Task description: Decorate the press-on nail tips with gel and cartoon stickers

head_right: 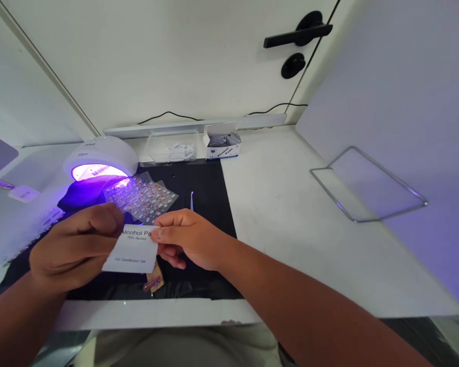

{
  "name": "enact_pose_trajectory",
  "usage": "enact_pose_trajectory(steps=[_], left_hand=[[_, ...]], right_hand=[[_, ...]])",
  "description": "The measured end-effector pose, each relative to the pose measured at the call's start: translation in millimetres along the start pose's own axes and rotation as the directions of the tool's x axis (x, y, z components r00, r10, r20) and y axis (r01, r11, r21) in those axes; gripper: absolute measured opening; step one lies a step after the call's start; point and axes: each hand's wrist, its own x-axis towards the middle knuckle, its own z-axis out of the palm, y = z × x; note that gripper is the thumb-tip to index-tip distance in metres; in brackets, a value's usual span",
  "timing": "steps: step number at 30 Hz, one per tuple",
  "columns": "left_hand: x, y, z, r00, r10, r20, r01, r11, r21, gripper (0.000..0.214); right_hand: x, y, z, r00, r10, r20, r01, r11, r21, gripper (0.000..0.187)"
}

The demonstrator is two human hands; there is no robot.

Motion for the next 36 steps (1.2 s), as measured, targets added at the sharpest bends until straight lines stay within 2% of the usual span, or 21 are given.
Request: enact_pose_trajectory(steps=[5,6,7,8,9,10,11,12,13,14,16,20,23,26,27,30,33,36], left_hand=[[-3,-3,-9.8,0.999,-0.004,0.041,0.005,1.000,-0.024,0.019],[-3,-5,-15.0,1.000,-0.002,-0.002,0.002,1.000,-0.006,0.020],[-3,-8,-21.6,0.996,-0.010,-0.092,0.012,0.999,0.030,0.023],[-3,-11,-29.4,0.971,-0.004,-0.238,0.023,0.997,0.074,0.024],[-2,-14,-38.0,0.898,-0.025,-0.440,0.078,0.992,0.103,0.022],[-1,-18,-46.7,0.773,-0.059,-0.632,0.136,0.988,0.074,0.021],[0,-22,-54.7,0.631,-0.122,-0.766,0.163,0.986,-0.023,0.019],[1,-27,-61.3,0.496,-0.215,-0.841,0.166,0.975,-0.151,0.019],[2,-32,-65.7,0.397,-0.317,-0.861,0.156,0.948,-0.277,0.018],[2,-38,-67.7,0.350,-0.354,-0.868,0.137,0.935,-0.326,0.019],[2,-49,-64.3,0.349,-0.432,-0.832,0.148,0.902,-0.407,0.014],[5,-62,-43.5,0.449,-0.569,-0.689,0.271,0.821,-0.502,0.006],[5,-65,-33.5,0.494,-0.597,-0.632,0.362,0.802,-0.475,0.009],[3,-70,-32.2,0.509,-0.589,-0.628,0.429,0.806,-0.408,0.012],[2,-73,-32.6,0.513,-0.582,-0.631,0.449,0.809,-0.380,0.013],[-3,-82,-33.2,0.548,-0.552,-0.628,0.503,0.818,-0.280,0.013],[-7,-89,-31.0,0.615,-0.505,-0.605,0.516,0.839,-0.176,0.012],[-10,-92,-27.2,0.691,-0.447,-0.568,0.480,0.871,-0.102,0.023]], right_hand=[[-3,-1,-4,0.999,0.007,0.038,-0.009,0.999,0.042,0.031],[-3,-2,-4,1.000,0.007,0.025,-0.009,0.999,0.053,0.032],[-4,-4,-5,1.000,0.005,-0.006,-0.004,0.999,0.045,0.033],[-4,-6,-5,0.998,-0.003,-0.055,0.004,1.000,0.018,0.035],[-3,-8,-5,0.993,-0.018,-0.114,0.015,1.000,-0.023,0.037],[-3,-10,-5,0.983,-0.042,-0.179,0.029,0.997,-0.073,0.039],[-2,-12,-5,0.966,-0.076,-0.246,0.044,0.990,-0.132,0.041],[-2,-14,-4,0.951,-0.110,-0.289,0.060,0.982,-0.179,0.042],[-1,-17,-4,0.931,-0.152,-0.330,0.078,0.971,-0.228,0.043],[-1,-20,-4,0.909,-0.200,-0.367,0.095,0.954,-0.286,0.043],[0,-28,-4,0.848,-0.300,-0.436,0.112,0.907,-0.406,0.043],[13,-58,-14,0.721,-0.470,-0.509,0.058,0.773,-0.632,0.039],[38,-89,-28,0.652,-0.547,-0.526,-0.076,0.643,-0.762,0.035],[72,-116,-44,0.598,-0.584,-0.549,-0.248,0.517,-0.819,0.029],[84,-122,-49,0.590,-0.587,-0.554,-0.300,0.477,-0.826,0.027],[113,-133,-59,0.592,-0.589,-0.550,-0.417,0.360,-0.834,0.036],[133,-137,-64,0.610,-0.596,-0.522,-0.490,0.234,-0.840,0.036],[142,-139,-66,0.630,-0.614,-0.476,-0.532,0.106,-0.840,0.035]])
